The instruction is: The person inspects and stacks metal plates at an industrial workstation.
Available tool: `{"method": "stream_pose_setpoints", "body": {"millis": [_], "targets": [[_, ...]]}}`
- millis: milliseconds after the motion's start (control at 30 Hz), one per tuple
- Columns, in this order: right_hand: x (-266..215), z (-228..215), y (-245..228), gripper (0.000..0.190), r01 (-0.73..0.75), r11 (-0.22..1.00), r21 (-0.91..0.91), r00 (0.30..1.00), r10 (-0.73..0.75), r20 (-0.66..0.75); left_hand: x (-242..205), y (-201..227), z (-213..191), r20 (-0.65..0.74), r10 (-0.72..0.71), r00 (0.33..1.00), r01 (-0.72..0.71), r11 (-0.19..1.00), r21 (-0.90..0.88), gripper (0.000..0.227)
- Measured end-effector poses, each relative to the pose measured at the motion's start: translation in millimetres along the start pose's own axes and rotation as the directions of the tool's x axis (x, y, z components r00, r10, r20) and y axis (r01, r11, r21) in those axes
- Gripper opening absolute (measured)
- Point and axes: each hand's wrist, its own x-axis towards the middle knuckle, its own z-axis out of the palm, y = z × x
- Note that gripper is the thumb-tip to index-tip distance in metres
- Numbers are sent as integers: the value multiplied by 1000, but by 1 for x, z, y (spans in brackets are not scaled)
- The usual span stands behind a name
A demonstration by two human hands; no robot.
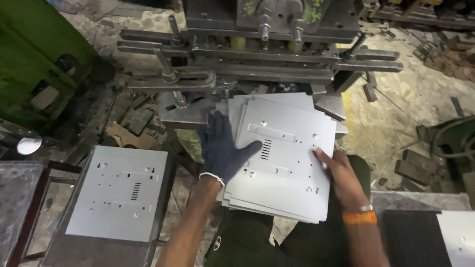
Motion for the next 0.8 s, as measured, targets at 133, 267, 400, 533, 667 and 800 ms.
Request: {"method": "stream_pose_setpoints", "body": {"millis": [133, 267, 400, 533, 667, 800], "targets": [[3, 13, -20, 40, -35, 995, 96, 991, 23, 129, 1, -4, 8, -13, -13, 1000, 13, 999, -30, 127], [1, 14, -5, 34, 24, 990, 136, 995, -36, 88, -2, -4, 1, -15, 1, 1000, -1, 1000, -4, 125], [-23, 19, -6, 35, -49, 983, 178, 996, 33, 88, -5, -9, -2, 28, 49, 998, -51, 997, 66, 121], [-25, 16, 3, 39, -22, 987, 159, 999, 16, 40, -3, -5, -7, 37, 77, 996, -80, 993, 82, 122], [3, -5, 38, 41, 20, 989, 146, 1000, -21, 4, -1, 1, -10, 60, 88, 994, -92, 993, 77, 118], [-13, 5, 4, 38, -108, 952, 287, 994, 99, 44, 4, 6, -15, 91, 87, 992, -93, 994, 59, 119]]}}
